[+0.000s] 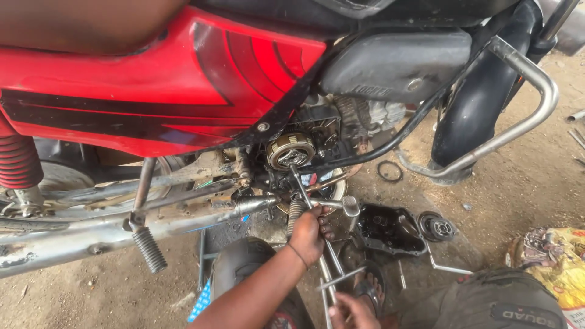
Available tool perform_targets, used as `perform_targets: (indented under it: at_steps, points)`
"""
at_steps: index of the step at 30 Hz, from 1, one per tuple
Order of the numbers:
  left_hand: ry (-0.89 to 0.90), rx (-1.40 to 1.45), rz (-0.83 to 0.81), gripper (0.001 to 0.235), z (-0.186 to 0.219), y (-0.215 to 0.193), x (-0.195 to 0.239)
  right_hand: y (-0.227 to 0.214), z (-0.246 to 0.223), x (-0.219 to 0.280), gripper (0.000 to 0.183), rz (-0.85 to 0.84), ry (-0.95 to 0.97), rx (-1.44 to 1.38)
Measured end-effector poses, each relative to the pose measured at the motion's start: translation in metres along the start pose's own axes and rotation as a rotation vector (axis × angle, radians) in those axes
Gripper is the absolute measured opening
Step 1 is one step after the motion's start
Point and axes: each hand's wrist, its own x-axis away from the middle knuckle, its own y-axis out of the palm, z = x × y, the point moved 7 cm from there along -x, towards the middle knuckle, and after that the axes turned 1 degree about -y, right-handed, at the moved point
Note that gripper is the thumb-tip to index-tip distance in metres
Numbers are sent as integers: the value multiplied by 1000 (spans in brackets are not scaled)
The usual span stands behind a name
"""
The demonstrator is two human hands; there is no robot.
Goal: The person uses a socket wrench to loosen and remove bolts from the clutch assembly on the side of a red motorcycle engine. They reposition the wrench repeatedly, work on the clutch components by hand, and handle the removed clutch cover and parts.
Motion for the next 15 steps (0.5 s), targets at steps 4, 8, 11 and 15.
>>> perform_targets:
  at_steps: [4, 8, 11, 15]
  points:
    - [5, 38, 11, 18, 1, -1, 0, -10, -90, -8, 33, 98, -546, 336]
    - [17, 35, -3, 16, 3, 4, 0, -12, -106, -9, 37, 71, -485, 410]
    - [27, 23, -26, 17, 3, 3, -3, -17, -115, -11, 44, 23, -357, 412]
    - [52, 41, -69, 17, 4, 5, -4, -30, -148, -14, 64, 107, -418, 552]
